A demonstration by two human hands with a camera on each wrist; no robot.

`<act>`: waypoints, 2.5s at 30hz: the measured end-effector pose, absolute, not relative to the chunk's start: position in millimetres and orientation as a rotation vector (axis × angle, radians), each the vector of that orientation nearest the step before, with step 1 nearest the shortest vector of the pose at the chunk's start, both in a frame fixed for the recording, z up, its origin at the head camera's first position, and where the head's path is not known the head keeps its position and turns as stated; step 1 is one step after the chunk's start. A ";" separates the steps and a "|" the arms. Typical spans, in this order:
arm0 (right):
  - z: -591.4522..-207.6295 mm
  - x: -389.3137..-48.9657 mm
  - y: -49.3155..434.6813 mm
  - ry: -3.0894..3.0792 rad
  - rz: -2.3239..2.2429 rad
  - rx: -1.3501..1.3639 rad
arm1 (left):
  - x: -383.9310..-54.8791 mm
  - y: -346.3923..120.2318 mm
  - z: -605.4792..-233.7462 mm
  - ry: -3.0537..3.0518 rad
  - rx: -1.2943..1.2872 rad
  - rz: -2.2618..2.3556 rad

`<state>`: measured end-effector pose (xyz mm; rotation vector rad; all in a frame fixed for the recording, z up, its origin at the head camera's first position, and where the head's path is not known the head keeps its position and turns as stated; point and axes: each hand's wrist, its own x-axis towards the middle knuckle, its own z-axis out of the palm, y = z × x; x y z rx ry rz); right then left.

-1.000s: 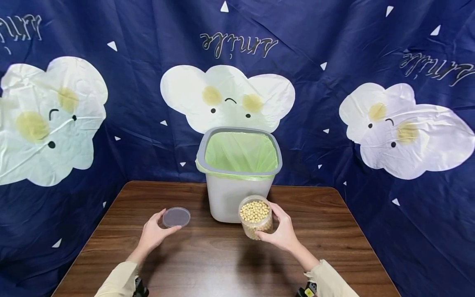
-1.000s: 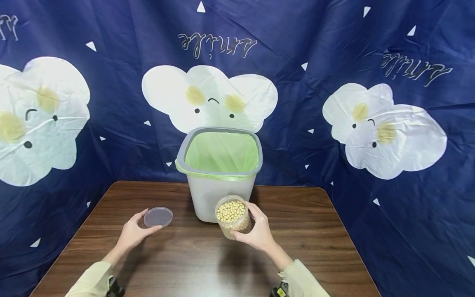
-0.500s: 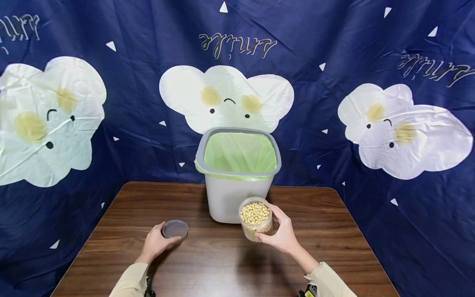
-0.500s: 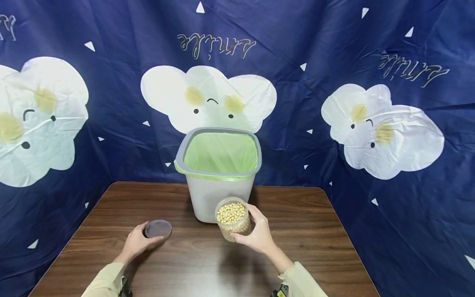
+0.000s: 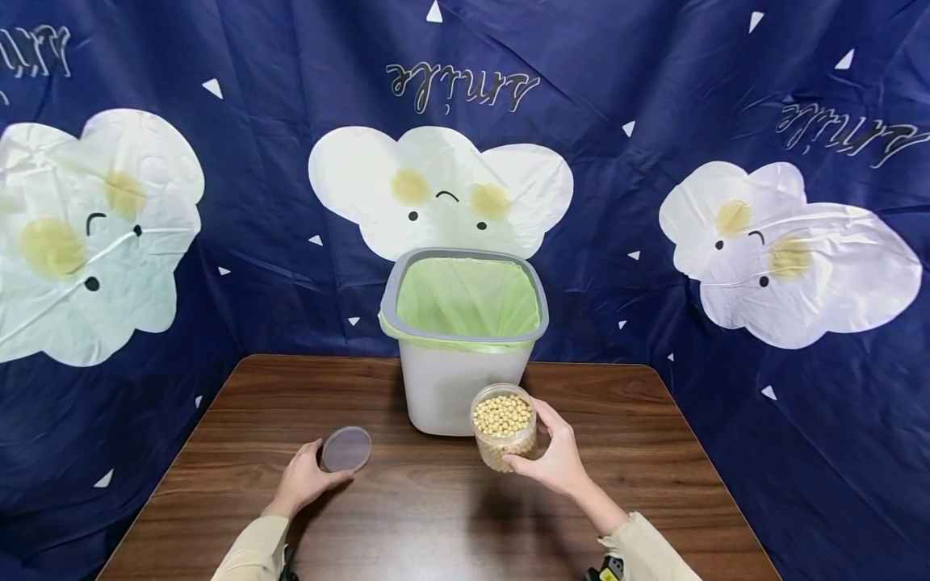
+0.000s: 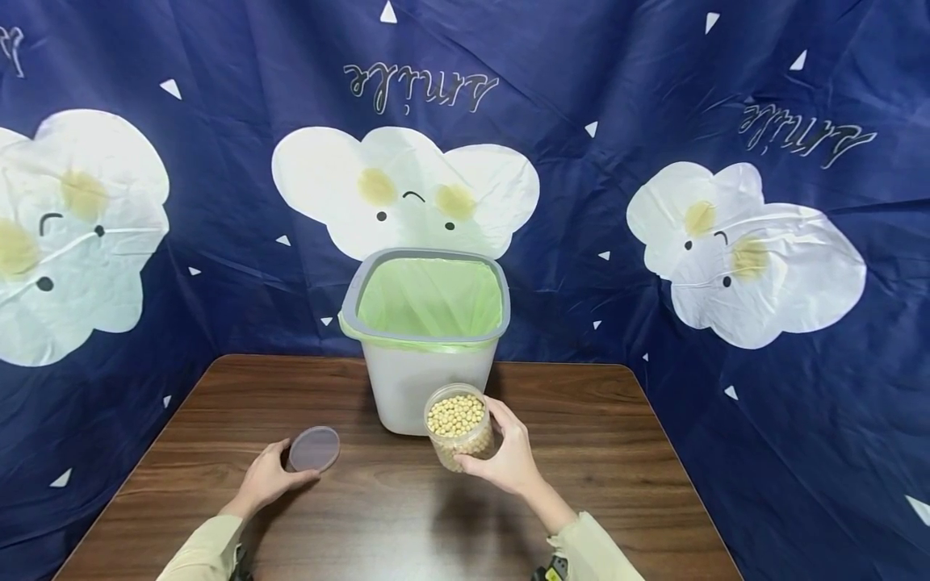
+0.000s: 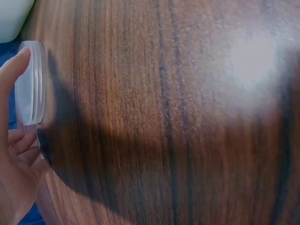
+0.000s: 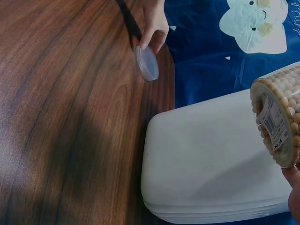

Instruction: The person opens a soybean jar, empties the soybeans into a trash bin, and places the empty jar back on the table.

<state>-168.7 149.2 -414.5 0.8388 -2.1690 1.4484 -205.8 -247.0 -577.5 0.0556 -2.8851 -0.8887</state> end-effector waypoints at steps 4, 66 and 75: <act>-415.9 -169.6 150.7 -2.163 1.437 0.850 | -205.0 -247.8 -577.9 -2.884 0.041 -0.874; -332.7 -192.8 187.2 -2.056 1.155 0.915 | -283.4 -175.1 -344.1 -2.699 -0.557 -0.755; -316.5 -233.1 216.4 -2.114 1.009 0.785 | -284.4 -173.8 -341.7 -2.706 -0.514 -0.840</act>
